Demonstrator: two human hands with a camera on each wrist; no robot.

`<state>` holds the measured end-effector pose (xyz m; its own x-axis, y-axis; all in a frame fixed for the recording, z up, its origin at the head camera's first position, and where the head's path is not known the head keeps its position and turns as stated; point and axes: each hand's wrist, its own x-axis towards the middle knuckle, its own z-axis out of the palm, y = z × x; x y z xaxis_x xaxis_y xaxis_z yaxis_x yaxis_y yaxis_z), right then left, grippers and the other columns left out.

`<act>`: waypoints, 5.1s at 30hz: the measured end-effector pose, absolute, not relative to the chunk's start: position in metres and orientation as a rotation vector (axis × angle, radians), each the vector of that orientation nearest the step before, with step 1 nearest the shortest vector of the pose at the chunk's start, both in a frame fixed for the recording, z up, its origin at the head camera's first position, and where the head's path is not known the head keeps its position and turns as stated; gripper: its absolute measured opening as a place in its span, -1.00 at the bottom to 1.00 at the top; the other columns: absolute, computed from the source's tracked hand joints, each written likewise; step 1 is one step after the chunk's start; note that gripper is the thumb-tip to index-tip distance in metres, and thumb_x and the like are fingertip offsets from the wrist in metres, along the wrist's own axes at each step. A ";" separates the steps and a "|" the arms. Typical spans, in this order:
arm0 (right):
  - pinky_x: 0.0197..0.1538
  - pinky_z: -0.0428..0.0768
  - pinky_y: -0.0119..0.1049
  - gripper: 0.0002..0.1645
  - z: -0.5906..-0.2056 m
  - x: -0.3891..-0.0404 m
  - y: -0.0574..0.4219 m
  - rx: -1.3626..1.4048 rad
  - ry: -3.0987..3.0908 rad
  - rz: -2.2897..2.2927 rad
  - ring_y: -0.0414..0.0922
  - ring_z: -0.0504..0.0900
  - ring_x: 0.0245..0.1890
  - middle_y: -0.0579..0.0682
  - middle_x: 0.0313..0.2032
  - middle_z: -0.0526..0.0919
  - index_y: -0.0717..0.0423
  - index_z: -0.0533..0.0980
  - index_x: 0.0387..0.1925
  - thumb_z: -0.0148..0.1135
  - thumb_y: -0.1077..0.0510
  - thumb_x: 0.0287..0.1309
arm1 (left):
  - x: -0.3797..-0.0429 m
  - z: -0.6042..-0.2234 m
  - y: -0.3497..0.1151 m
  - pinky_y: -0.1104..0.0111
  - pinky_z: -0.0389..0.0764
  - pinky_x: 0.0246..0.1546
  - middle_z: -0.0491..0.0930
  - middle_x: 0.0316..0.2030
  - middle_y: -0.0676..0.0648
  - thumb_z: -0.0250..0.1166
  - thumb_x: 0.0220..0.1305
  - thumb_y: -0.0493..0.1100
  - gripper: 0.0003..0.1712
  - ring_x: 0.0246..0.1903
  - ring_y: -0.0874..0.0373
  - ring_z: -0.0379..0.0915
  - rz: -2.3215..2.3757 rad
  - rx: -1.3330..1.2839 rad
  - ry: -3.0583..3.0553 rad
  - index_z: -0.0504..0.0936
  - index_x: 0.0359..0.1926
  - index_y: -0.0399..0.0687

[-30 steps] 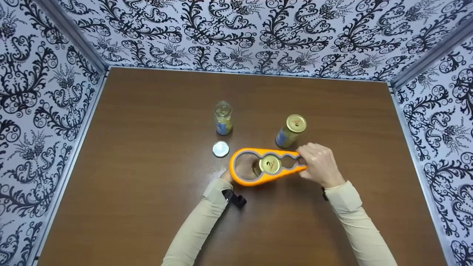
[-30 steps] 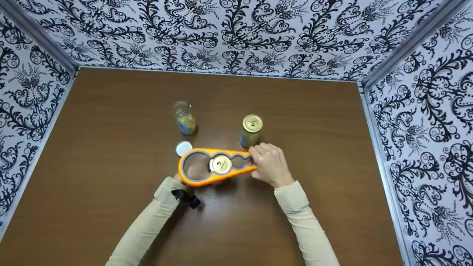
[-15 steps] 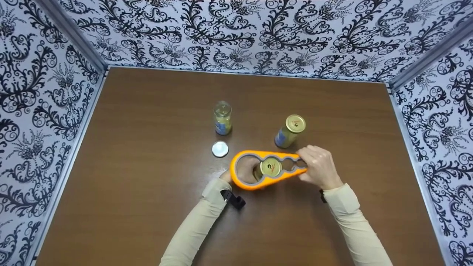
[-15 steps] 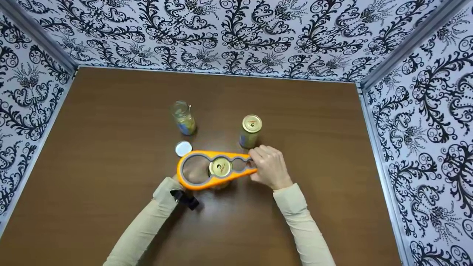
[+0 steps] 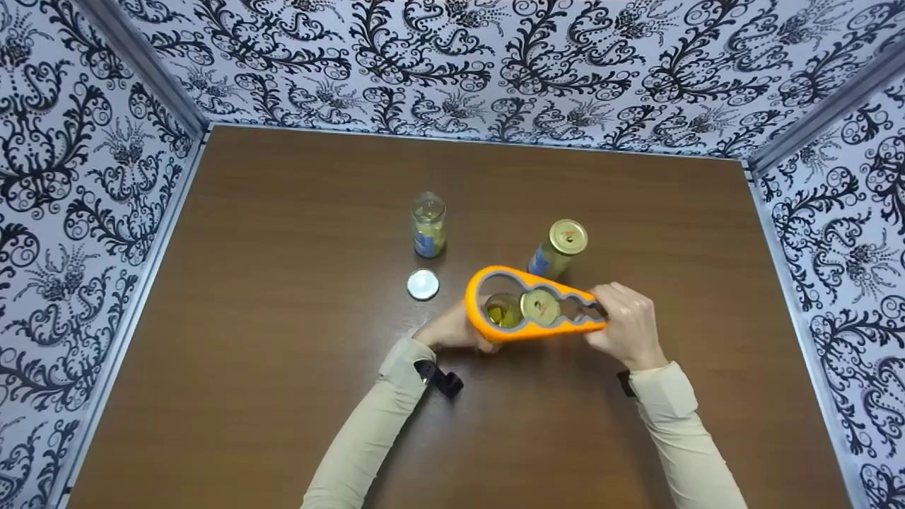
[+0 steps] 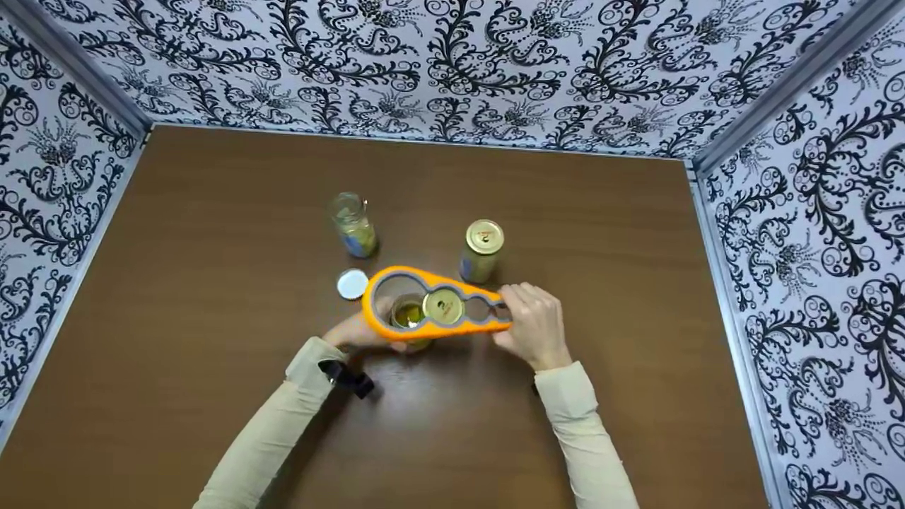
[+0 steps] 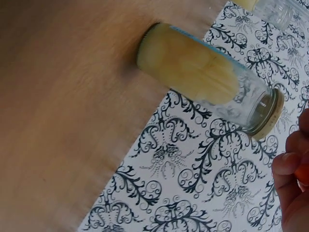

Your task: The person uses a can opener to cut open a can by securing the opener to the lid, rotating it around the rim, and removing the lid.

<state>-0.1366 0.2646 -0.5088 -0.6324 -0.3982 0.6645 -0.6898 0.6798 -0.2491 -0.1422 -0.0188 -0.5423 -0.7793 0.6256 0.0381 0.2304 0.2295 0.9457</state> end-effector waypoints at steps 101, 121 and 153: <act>-0.62 0.42 -0.09 -0.60 -0.549 -0.103 0.288 0.605 -2.563 0.661 0.01 0.48 -0.62 0.04 -0.57 0.51 0.19 0.52 -0.46 0.44 0.26 -0.54 | -0.216 -0.570 -0.012 0.21 0.13 0.31 0.18 0.38 -0.18 0.48 -0.06 -0.36 0.09 0.33 -0.03 0.13 1.955 -0.025 2.288 0.09 0.47 -0.05; -0.63 0.43 -0.07 -0.61 -0.549 -0.103 0.280 0.615 -2.561 0.675 0.02 0.49 -0.62 0.04 -0.57 0.53 0.17 0.52 -0.45 0.42 0.19 -0.51 | -0.171 -0.556 -0.031 0.18 0.07 0.35 0.07 0.43 -0.23 0.40 -0.03 -0.43 0.05 0.39 -0.13 -0.02 2.007 0.107 2.331 0.08 0.46 -0.17; -0.63 0.36 -0.16 -0.64 -0.544 -0.117 0.252 0.690 -2.530 0.686 -0.06 0.40 -0.63 -0.05 -0.60 0.46 0.14 0.48 -0.50 0.39 0.26 -0.56 | -0.127 -0.528 -0.015 0.11 0.38 0.16 0.51 0.03 -0.32 0.12 0.28 -0.40 -0.57 0.07 -0.17 0.42 2.248 0.315 1.500 0.38 0.15 -0.51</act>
<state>-0.1172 0.2519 -0.5442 -0.7850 -0.3476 0.5128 -0.5591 0.7540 -0.3448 -0.1274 -0.0155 -0.5280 -0.8871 0.4595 -0.0426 -0.2157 -0.3312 0.9186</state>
